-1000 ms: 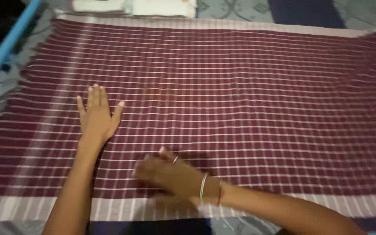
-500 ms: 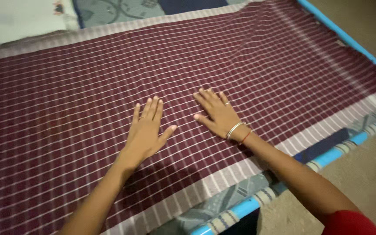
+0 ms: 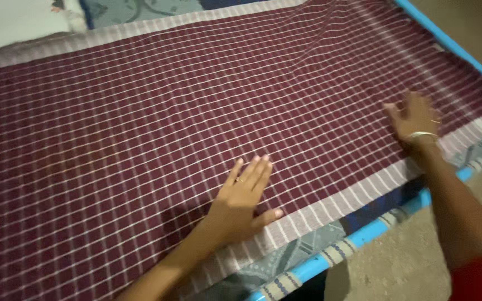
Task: The person folds a small white cloth and places it on a stack, then unfolds and folds a large maroon checkered sheet on a bed. The person smooths and aligns the sheet multiple times before folding it into a compact rectangle.
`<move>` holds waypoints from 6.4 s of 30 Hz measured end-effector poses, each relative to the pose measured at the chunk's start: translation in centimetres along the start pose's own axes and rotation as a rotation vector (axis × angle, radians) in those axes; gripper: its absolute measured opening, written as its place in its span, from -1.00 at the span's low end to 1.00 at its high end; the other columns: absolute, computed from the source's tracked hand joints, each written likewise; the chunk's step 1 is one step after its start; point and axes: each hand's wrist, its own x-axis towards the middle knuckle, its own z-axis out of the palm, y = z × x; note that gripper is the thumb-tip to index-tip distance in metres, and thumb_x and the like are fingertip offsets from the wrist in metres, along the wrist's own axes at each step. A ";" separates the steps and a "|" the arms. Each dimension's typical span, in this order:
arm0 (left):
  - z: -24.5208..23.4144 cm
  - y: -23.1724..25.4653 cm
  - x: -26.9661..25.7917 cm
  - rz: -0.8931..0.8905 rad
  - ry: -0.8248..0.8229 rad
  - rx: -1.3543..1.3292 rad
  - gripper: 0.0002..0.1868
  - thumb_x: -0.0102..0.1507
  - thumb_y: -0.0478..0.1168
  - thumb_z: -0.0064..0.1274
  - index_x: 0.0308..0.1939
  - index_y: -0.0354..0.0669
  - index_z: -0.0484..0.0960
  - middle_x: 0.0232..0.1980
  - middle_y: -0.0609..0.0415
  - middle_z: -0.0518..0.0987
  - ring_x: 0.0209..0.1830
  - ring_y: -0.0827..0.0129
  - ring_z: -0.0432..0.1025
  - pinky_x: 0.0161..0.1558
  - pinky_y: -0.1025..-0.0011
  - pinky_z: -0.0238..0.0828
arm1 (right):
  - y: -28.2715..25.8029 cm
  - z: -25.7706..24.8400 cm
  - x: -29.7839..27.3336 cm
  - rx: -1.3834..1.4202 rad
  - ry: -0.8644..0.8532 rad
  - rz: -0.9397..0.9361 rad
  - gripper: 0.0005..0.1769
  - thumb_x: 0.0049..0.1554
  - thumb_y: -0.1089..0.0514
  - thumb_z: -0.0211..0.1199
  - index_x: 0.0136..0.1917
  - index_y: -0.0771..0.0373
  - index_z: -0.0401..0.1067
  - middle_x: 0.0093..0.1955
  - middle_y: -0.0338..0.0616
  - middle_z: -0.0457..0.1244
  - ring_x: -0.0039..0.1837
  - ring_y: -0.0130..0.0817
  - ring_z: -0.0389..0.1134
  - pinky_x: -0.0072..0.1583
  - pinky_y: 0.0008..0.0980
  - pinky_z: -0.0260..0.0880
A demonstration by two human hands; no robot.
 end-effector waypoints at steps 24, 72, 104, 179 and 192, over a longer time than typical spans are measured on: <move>-6.6 0.2 -15.5 -0.045 -0.149 0.020 0.06 0.35 0.45 -0.35 0.59 -0.39 -0.05 0.67 -0.20 -0.03 0.69 0.07 -0.21 0.59 0.07 -0.41 | -25.7 -4.0 -23.2 0.208 -0.178 -1.278 0.07 0.19 -0.58 -0.31 0.65 0.23 -0.12 0.68 0.06 -0.17 0.69 -0.09 -0.29 0.58 0.06 -0.47; -23.3 -16.3 -41.9 -1.251 -0.054 0.901 -0.53 0.11 -0.20 0.33 0.11 0.22 0.74 0.19 0.02 0.59 0.27 0.10 0.51 0.22 0.17 0.52 | -27.9 -0.8 -9.9 0.233 -0.016 -0.703 -0.77 0.21 0.16 0.25 0.14 0.18 0.52 0.03 -0.04 0.36 -0.01 0.00 0.41 0.06 -0.11 0.44; -26.6 -42.3 -44.7 -1.462 0.802 0.567 -0.57 0.18 0.18 0.44 -0.14 -0.05 0.82 -0.26 -0.14 0.69 -0.25 -0.10 0.57 -0.18 0.02 0.47 | -37.6 6.1 4.2 0.249 0.149 -0.680 -0.77 0.38 0.11 0.21 0.07 0.35 0.49 0.03 0.14 0.31 0.12 0.10 0.34 0.21 0.03 0.35; -25.8 -22.5 -53.5 -0.942 -0.494 1.156 -0.39 0.31 -0.24 -0.20 0.48 0.14 0.31 0.51 0.28 0.42 0.41 0.53 0.40 0.37 0.47 0.37 | -18.5 4.8 -9.9 0.733 -0.497 -0.431 -0.47 0.23 0.09 0.02 0.45 0.03 0.38 0.16 -0.14 0.45 -0.03 -0.39 0.56 0.02 -0.41 0.59; -22.6 -16.2 -61.8 -1.060 -0.496 0.995 -0.33 0.27 -0.23 -0.06 0.51 -0.04 0.28 0.54 0.09 0.37 0.55 0.44 0.30 0.56 0.47 0.17 | -17.9 -1.5 -10.6 -0.280 -0.930 -0.792 -0.29 0.13 -0.01 0.16 0.56 -0.30 0.22 0.25 -0.52 0.49 0.13 -0.62 0.54 0.21 -0.49 0.56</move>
